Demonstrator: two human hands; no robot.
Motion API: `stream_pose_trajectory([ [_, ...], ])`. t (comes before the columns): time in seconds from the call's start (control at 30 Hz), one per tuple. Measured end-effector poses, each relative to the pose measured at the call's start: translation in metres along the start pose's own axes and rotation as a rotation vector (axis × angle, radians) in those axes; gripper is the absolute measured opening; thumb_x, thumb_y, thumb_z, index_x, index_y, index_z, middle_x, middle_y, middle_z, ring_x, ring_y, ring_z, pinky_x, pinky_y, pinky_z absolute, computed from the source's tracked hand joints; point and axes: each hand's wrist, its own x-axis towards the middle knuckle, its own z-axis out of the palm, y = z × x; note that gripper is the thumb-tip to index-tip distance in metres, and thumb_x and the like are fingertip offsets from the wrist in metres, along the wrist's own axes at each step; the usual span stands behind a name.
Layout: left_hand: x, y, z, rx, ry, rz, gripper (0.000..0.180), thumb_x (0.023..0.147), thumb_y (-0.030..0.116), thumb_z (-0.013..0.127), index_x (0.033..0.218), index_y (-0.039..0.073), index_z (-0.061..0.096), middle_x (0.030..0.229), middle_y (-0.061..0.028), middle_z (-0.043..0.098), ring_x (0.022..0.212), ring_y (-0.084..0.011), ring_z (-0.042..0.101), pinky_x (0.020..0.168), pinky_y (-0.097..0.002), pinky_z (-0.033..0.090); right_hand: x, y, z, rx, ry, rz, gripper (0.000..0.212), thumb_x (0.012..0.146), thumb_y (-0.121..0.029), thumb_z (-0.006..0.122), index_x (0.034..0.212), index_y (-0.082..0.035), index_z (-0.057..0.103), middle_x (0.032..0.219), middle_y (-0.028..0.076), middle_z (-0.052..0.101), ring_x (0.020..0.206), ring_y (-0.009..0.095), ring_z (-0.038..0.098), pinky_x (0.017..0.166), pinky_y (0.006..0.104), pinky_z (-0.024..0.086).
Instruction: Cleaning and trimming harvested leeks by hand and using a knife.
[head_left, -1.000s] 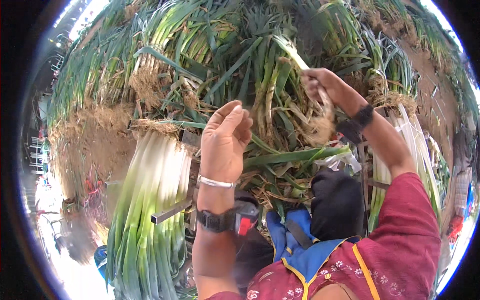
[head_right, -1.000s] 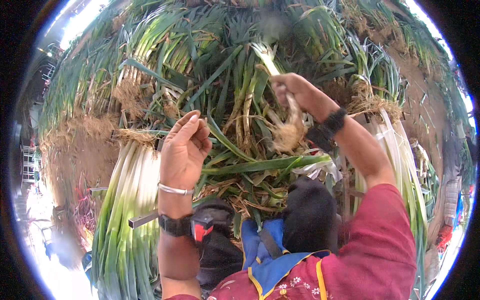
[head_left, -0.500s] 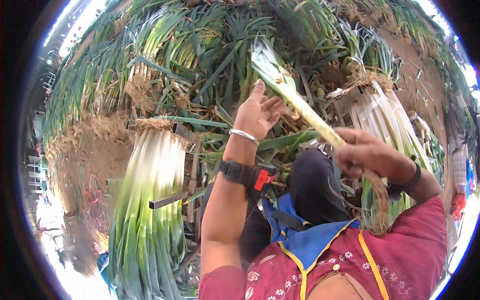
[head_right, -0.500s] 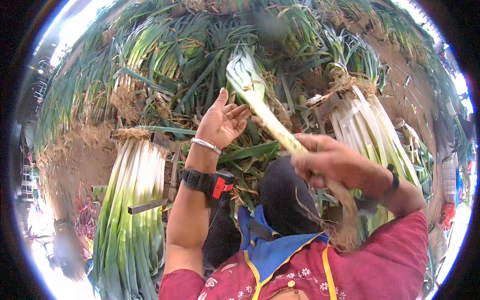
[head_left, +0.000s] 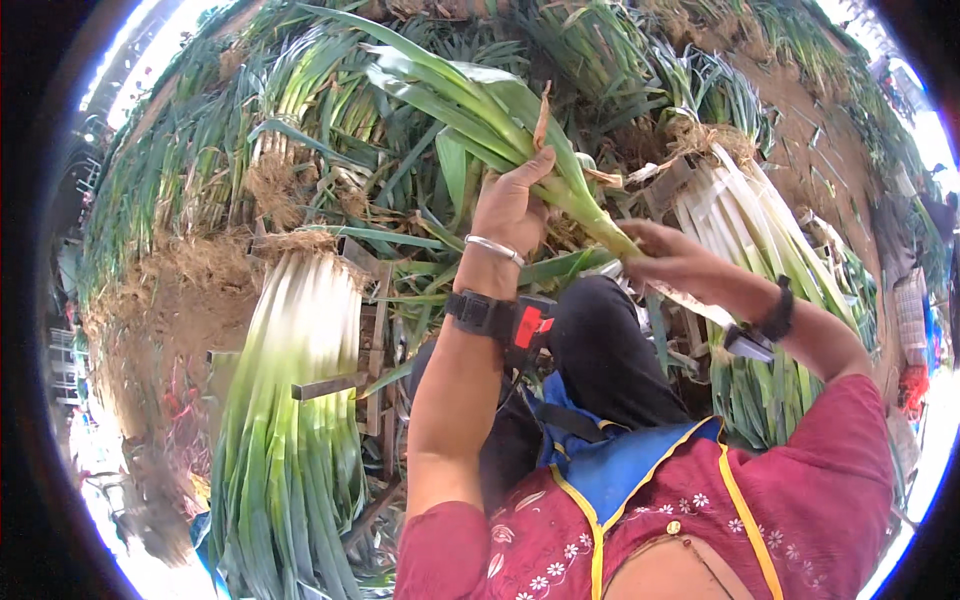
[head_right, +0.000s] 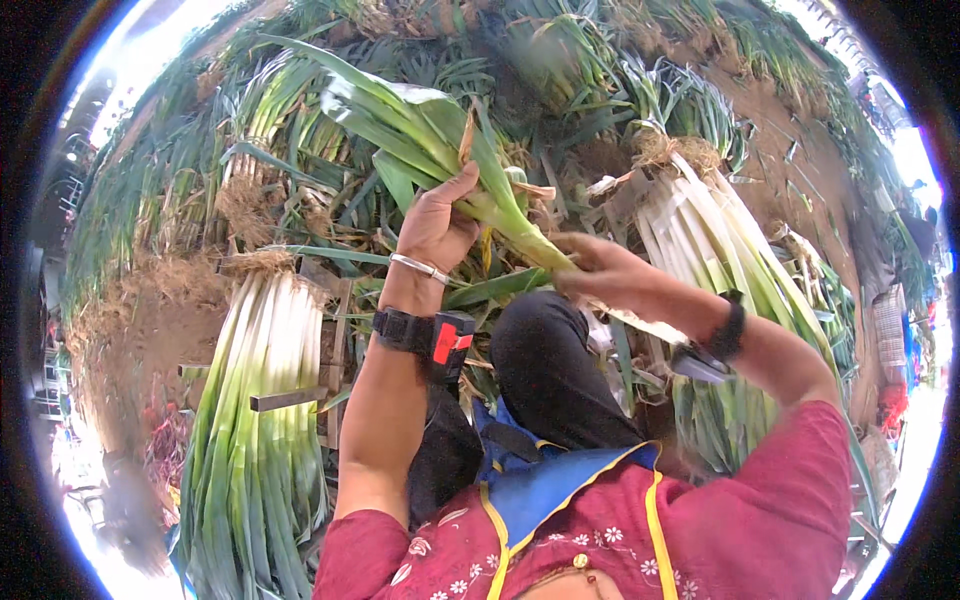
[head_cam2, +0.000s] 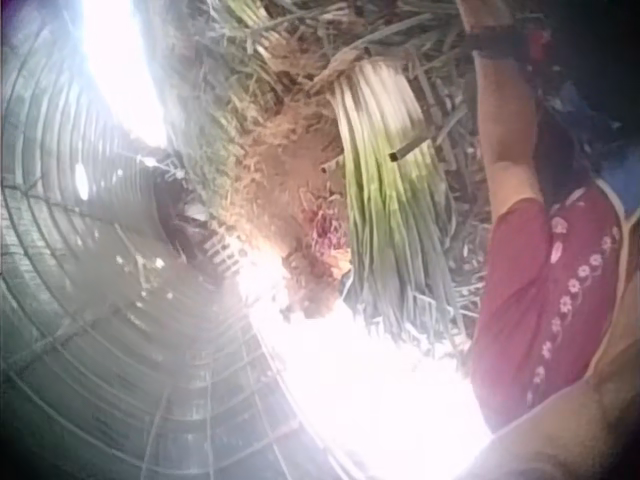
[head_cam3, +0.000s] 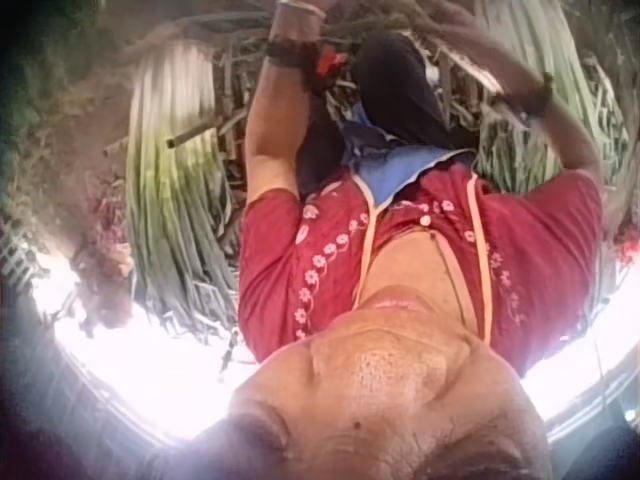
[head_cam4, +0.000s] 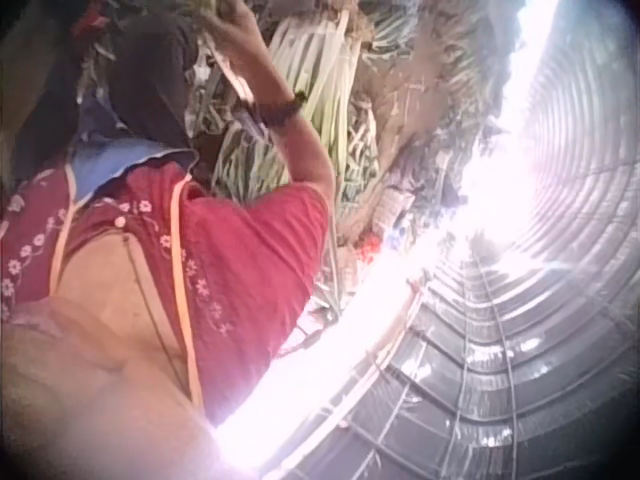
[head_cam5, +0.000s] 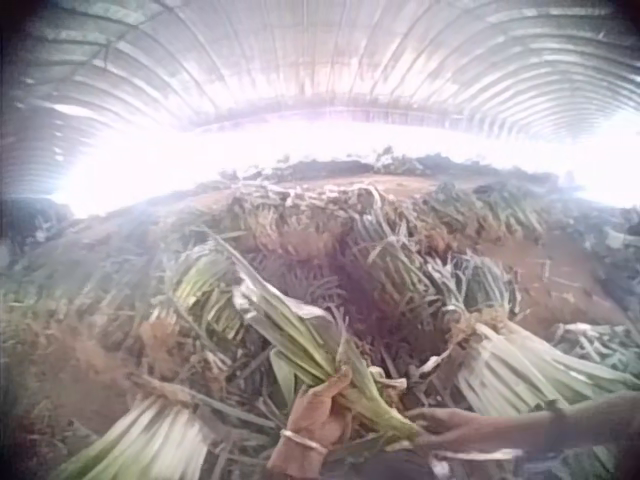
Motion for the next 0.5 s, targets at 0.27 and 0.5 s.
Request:
stream_pose_trajectory([
  [0.27,0.012,0.027,-0.020,0.144,0.161,0.309,0.035,0.084,0.018,0.068,0.113,0.004,0.055,0.100,-0.0051,0.060,0.085,-0.0188,0.060,0.076,-0.0349,0.050,0.130,-0.020,0.023,0.283,0.013,-0.299,0.049,0.091,-0.023,0.060,0.129,0.004,0.046,0.114,0.005,0.058,0.094,0.009,0.056,0.081,0.0240,0.047],
  [0.5,-0.002,0.060,-0.034,0.153,0.167,0.328,0.055,0.089,0.042,0.059,0.129,0.007,0.045,0.122,-0.0070,0.054,0.110,-0.0231,0.052,0.095,-0.0410,0.041,0.170,-0.022,0.045,0.748,-0.248,-0.203,0.043,0.093,-0.026,0.055,0.128,-0.002,0.046,0.110,0.007,0.061,0.093,0.014,0.062,0.075,0.0294,0.054],
])
